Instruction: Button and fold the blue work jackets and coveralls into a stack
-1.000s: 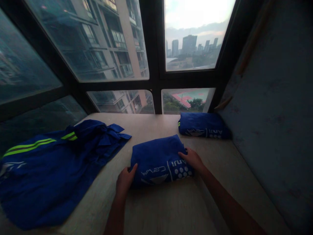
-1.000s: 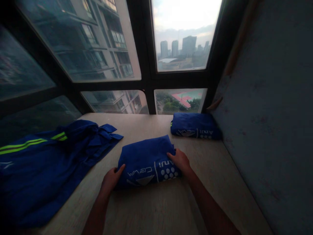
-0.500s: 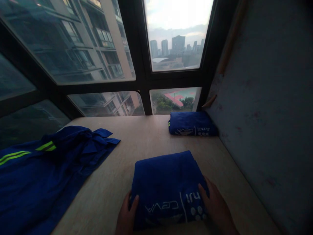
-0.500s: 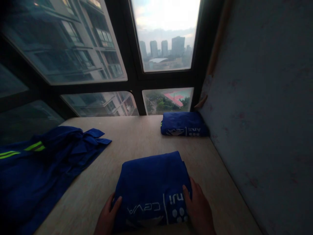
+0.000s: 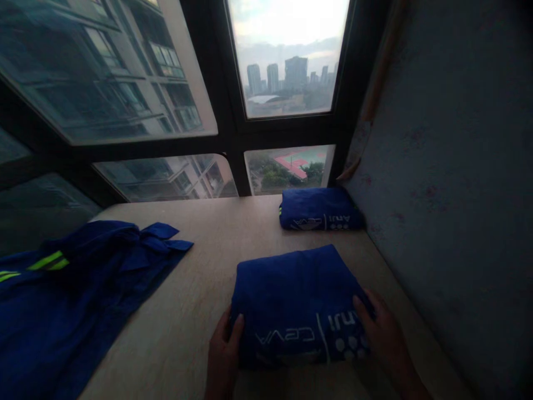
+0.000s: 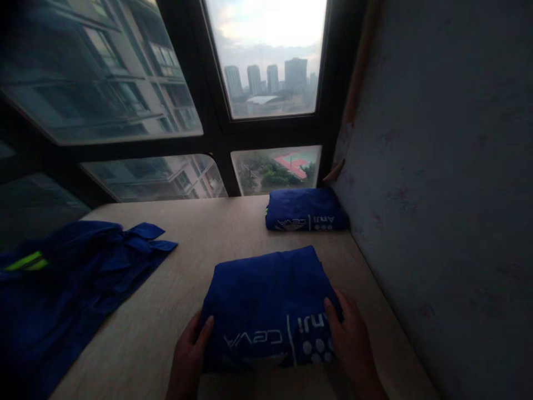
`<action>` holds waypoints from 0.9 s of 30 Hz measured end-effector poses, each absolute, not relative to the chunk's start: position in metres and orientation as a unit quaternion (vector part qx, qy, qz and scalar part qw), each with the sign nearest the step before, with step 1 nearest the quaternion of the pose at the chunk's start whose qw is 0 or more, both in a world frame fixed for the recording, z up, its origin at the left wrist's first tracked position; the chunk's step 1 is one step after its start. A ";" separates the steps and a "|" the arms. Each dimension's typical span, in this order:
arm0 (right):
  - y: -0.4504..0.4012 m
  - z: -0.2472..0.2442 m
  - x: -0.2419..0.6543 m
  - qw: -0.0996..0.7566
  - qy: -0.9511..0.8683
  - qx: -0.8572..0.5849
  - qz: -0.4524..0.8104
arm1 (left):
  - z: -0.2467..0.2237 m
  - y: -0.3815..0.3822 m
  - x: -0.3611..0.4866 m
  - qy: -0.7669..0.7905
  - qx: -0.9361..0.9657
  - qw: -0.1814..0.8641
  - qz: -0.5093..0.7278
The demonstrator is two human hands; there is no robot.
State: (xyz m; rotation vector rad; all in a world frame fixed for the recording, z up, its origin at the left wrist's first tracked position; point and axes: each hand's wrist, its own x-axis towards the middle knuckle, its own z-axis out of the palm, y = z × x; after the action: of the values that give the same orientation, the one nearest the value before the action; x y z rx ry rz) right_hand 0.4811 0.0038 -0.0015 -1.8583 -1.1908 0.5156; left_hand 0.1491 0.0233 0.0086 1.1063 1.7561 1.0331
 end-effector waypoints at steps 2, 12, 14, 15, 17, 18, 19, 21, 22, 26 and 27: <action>0.016 0.025 0.491 0.425 -0.485 -0.745 0.174 | 0.031 0.042 0.167 0.666 0.422 0.417 0.452; 0.209 0.117 0.581 0.388 -0.511 -0.762 -0.083 | 0.098 0.269 0.276 0.499 0.576 0.340 0.551; 0.247 0.112 0.591 0.325 -0.508 -0.793 -0.083 | 0.090 0.305 0.295 0.497 0.605 0.341 0.520; 0.261 0.106 0.594 0.278 -0.508 -0.812 -0.074 | 0.084 0.317 0.303 0.497 0.615 0.345 0.506; 0.279 0.087 0.596 0.180 -0.511 -0.839 -0.045 | 0.066 0.331 0.314 0.494 0.626 0.357 0.486; 0.283 0.076 0.597 0.142 -0.513 -0.846 -0.031 | 0.056 0.334 0.317 0.494 0.632 0.361 0.477; 0.286 0.065 0.597 0.119 -0.516 -0.848 -0.021 | 0.046 0.335 0.319 0.493 0.637 0.363 0.468; 0.286 0.044 0.598 0.113 -0.520 -0.846 -0.018 | 0.028 0.334 0.319 0.494 0.647 0.365 0.452; 0.286 0.036 0.599 0.115 -0.522 -0.845 -0.020 | 0.020 0.333 0.317 0.495 0.651 0.365 0.445; 0.285 0.024 0.604 0.132 -0.530 -0.837 -0.022 | 0.007 0.327 0.307 0.505 0.659 0.362 0.424; 0.284 0.024 0.606 0.138 -0.532 -0.835 -0.024 | 0.006 0.324 0.304 0.507 0.659 0.361 0.422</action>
State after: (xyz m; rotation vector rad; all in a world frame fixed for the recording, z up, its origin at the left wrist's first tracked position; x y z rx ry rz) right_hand 0.6057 0.2843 0.0242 -2.4160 -1.5377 -0.0704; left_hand 0.3040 0.3244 0.0063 1.6993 1.3079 1.0866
